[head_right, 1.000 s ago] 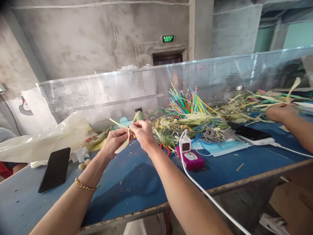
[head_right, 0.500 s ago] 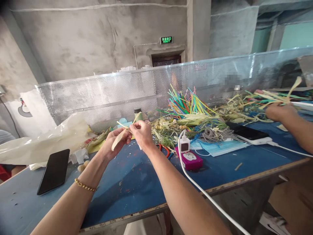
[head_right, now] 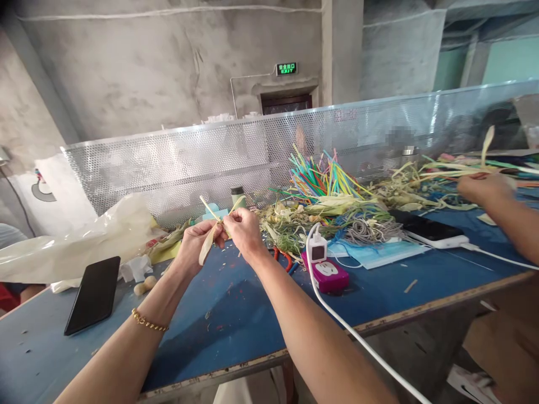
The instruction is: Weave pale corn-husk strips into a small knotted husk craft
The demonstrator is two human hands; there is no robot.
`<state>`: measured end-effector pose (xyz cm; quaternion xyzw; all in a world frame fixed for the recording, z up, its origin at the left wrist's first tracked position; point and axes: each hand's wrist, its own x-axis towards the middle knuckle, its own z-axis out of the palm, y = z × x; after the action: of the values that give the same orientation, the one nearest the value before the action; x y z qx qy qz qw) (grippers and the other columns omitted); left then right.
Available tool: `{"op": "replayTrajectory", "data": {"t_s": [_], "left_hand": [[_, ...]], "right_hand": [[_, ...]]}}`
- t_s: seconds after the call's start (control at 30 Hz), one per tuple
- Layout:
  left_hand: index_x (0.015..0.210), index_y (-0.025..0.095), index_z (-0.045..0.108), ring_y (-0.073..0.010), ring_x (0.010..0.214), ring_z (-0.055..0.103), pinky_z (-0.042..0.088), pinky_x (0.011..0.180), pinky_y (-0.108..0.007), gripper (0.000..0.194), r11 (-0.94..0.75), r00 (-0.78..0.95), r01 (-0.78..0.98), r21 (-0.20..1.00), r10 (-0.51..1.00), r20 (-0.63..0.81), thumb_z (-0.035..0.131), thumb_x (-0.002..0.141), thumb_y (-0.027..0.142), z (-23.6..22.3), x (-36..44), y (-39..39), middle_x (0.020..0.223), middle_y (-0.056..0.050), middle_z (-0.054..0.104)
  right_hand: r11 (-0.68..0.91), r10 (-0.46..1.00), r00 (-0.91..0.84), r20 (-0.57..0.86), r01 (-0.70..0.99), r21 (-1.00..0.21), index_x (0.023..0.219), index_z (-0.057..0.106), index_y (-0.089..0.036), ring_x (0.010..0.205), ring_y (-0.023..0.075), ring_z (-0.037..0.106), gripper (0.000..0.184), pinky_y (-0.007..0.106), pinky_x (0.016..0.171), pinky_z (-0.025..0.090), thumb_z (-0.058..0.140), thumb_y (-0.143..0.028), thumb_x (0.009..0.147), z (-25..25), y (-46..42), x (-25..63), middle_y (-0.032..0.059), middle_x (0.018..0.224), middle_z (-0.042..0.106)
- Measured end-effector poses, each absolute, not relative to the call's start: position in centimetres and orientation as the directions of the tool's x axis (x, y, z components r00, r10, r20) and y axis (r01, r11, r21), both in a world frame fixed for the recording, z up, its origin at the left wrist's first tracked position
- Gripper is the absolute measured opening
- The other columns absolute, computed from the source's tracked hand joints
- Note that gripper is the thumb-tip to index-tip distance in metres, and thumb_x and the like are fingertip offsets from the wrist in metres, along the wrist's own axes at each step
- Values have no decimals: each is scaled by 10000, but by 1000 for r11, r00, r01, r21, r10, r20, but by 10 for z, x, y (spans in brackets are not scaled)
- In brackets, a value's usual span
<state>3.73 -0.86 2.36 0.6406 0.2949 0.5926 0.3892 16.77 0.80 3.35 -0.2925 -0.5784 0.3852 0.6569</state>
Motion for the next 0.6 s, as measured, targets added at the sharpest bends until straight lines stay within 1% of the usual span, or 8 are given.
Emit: {"op": "replayTrajectory", "data": {"t_s": [0.07,0.17,0.27,0.33,0.37,0.43,0.5,0.6], "left_hand": [[653,161,725,-110,501,506,362,497,-246,368,-541,133,-105,834,824,551,822,744,503,24,37,-9,569,-22,639],[652,158,723,-121,533,548,421,557,-258,370,-560,173,-146,816,797,578,832,736,501,25,35,-8,603,-27,655],[655,156,718,-115,526,538,415,556,-260,380,-538,223,-152,829,798,559,822,746,510,27,31,-7,623,-29,654],[641,158,702,-113,533,525,398,549,-256,382,-520,246,-123,845,809,534,820,749,504,29,27,-7,627,-27,641],[635,159,694,-112,541,513,389,551,-255,380,-515,264,-99,851,811,522,816,757,497,29,25,-7,622,-24,628],[635,164,681,-110,564,479,372,566,-253,375,-519,319,-50,853,801,506,792,789,486,29,21,-7,604,-13,588],[654,169,677,-114,590,446,362,592,-257,369,-534,410,-27,845,765,497,751,834,482,29,18,-8,601,-2,543],[631,173,640,-127,617,439,371,623,-276,394,-539,471,-62,840,726,501,715,864,482,29,16,-8,618,-2,512]], "right_hand": [[535,842,29,539,-176,-826,613,531,-208,439,91,413,183,243,428,295,662,-294,707,32,9,167,-38,479,519],[522,843,-44,536,-171,-835,619,553,-202,450,93,409,258,250,439,289,717,-375,717,34,11,172,-34,490,517],[562,823,-55,566,-75,-824,576,547,-200,469,95,393,401,264,468,291,768,-499,725,39,13,185,-35,499,487],[648,758,62,649,33,-761,573,571,-200,503,111,408,452,280,502,304,699,-564,808,43,15,195,-19,514,494],[698,707,56,705,108,-708,597,611,-195,533,121,428,439,288,530,318,677,-557,837,45,15,199,-10,538,509],[763,632,-44,774,213,-611,611,659,-188,591,135,459,405,301,575,334,687,-520,841,46,16,203,9,597,544],[773,634,-204,746,193,-604,634,684,-181,629,142,493,353,304,603,355,712,-479,822,45,15,204,20,650,585],[685,701,-306,644,40,-727,722,684,-173,626,138,514,277,293,601,381,735,-436,791,42,14,201,14,677,622]]}}
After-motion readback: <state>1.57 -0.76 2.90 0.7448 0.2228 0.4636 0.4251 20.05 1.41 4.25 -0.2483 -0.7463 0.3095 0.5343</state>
